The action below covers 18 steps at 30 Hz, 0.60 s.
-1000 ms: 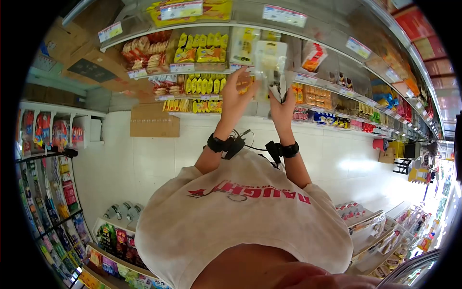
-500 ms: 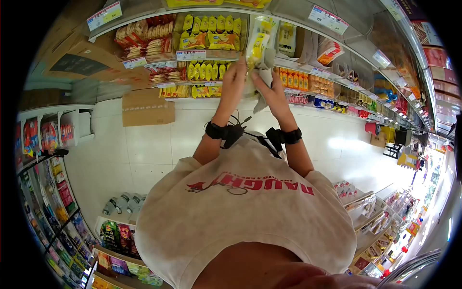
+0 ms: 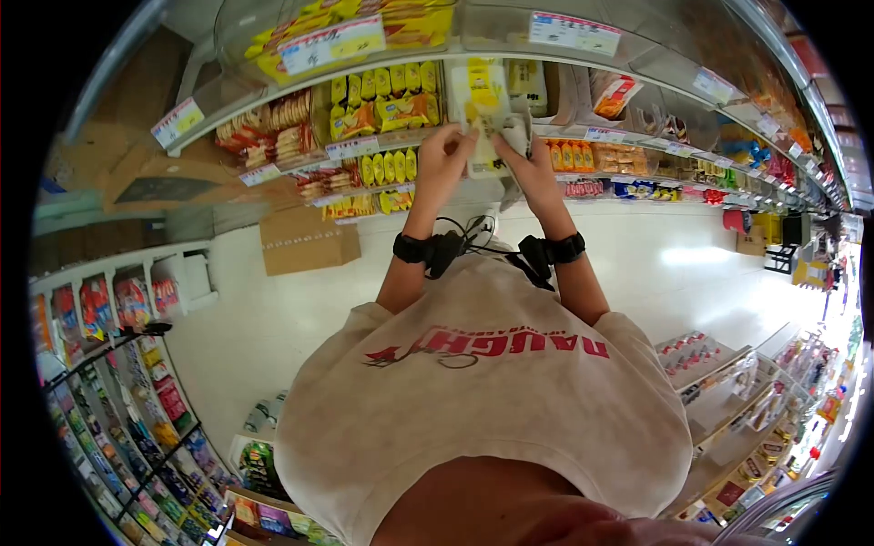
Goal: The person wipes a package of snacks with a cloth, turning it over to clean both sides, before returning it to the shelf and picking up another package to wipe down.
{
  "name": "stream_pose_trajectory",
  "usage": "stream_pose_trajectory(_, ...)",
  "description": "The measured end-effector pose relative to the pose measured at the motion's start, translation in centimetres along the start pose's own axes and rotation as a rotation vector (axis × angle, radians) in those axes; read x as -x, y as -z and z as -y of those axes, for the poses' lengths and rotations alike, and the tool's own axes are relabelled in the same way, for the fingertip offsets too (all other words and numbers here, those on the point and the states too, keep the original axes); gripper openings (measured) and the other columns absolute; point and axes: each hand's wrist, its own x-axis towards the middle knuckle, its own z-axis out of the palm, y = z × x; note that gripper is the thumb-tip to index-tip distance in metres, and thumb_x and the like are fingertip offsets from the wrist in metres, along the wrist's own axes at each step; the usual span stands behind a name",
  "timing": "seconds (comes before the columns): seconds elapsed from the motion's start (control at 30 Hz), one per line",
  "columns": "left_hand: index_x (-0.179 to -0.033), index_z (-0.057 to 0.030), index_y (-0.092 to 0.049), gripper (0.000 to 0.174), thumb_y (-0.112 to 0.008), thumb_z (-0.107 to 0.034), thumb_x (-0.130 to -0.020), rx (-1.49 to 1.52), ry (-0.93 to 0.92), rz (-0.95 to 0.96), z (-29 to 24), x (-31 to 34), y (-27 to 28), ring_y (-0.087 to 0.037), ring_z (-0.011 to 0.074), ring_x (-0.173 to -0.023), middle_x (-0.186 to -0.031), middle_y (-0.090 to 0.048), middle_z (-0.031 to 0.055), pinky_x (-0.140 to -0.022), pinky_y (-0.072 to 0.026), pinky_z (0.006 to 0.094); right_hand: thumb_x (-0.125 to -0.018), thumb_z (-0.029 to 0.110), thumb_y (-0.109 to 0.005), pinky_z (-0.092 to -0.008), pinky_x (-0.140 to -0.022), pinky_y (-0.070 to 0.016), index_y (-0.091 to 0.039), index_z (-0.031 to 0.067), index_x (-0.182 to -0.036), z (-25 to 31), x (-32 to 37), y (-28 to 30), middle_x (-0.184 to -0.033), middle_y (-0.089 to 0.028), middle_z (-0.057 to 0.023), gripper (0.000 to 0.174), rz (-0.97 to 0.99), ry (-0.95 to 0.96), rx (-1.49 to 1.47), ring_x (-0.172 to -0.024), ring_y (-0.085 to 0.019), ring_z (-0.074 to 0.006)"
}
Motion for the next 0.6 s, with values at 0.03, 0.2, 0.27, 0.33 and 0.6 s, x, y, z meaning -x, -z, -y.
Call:
stream_pose_trajectory(0.03,-0.099,0.0075,-0.063,0.031,-0.068,-0.022,-0.094,-0.124,-0.136,0.017,0.6,-1.4,0.4,-0.047,0.0053,-0.057,-0.063,-0.055,-0.0003,-0.051,-0.0372,0.0261,-0.092,0.020,-0.069,-0.0300,-0.082,-0.0491,-0.062,-0.0034,-0.116,-0.8,-0.6,0.2,-0.103,-0.071,-0.0115,0.034,0.001,-0.055,-0.020,-0.092,-0.062,-0.0130)
stream_pose_trajectory(0.2,-0.123,0.0115,-0.057,0.045,-0.066,-0.021,-0.095,-0.346,-0.201,-0.061,1.5,-5.4,-1.0,-0.049,0.0080,-0.057,-0.064,-0.058,0.0037,-0.051,-0.0383,0.0284,-0.091,0.029,-0.070,-0.0343,-0.077,-0.0492,-0.061,-0.0065,-0.112,-0.3,-4.1,2.3,-0.095,-0.069,-0.0151,0.043,0.071,0.024,0.150,-0.087,-0.063,-0.0204)
stream_pose_trajectory(0.27,-0.129,0.0125,-0.052,0.049,-0.066,-0.021,-0.095,-0.408,-0.248,-0.065,1.3,-6.3,-1.5,-0.049,0.0089,-0.057,-0.064,-0.059,0.0047,-0.052,-0.0393,0.0281,-0.090,0.026,-0.070,-0.0370,-0.077,-0.0493,-0.060,-0.0070,-0.112,-1.8,-6.3,2.9,-0.093,-0.069,-0.0201,0.041,0.039,0.071,0.267,-0.086,-0.066,-0.0288)
stream_pose_trajectory(0.33,-0.134,0.0130,-0.047,0.054,-0.065,-0.018,-0.095,-0.499,-0.238,-0.074,1.0,-7.5,-2.0,-0.050,0.0112,-0.055,-0.064,-0.060,0.0055,-0.052,-0.0411,0.0290,-0.084,0.013,-0.067,-0.0447,-0.081,-0.0492,-0.053,-0.0070,-0.115,-2.0,-6.5,2.8,-0.101,-0.063,-0.0278,0.040,-0.147,0.316,0.382,-0.097,-0.060,-0.0455)
stream_pose_trajectory(0.6,-0.130,-0.0018,-0.058,0.054,-0.056,0.011,-0.078,-1.091,-0.536,0.015,1.8,-10.9,-2.9,-0.066,0.0338,-0.085,-0.098,-0.066,0.0225,-0.076,-0.0511,0.0391,-0.079,0.013,-0.061,-0.0510,-0.089,-0.0472,-0.051,-0.0051,-0.117,-5.2,-8.0,2.5,-0.113,-0.058,-0.0298,0.043,0.159,0.457,0.440,-0.107,-0.056,-0.0468)
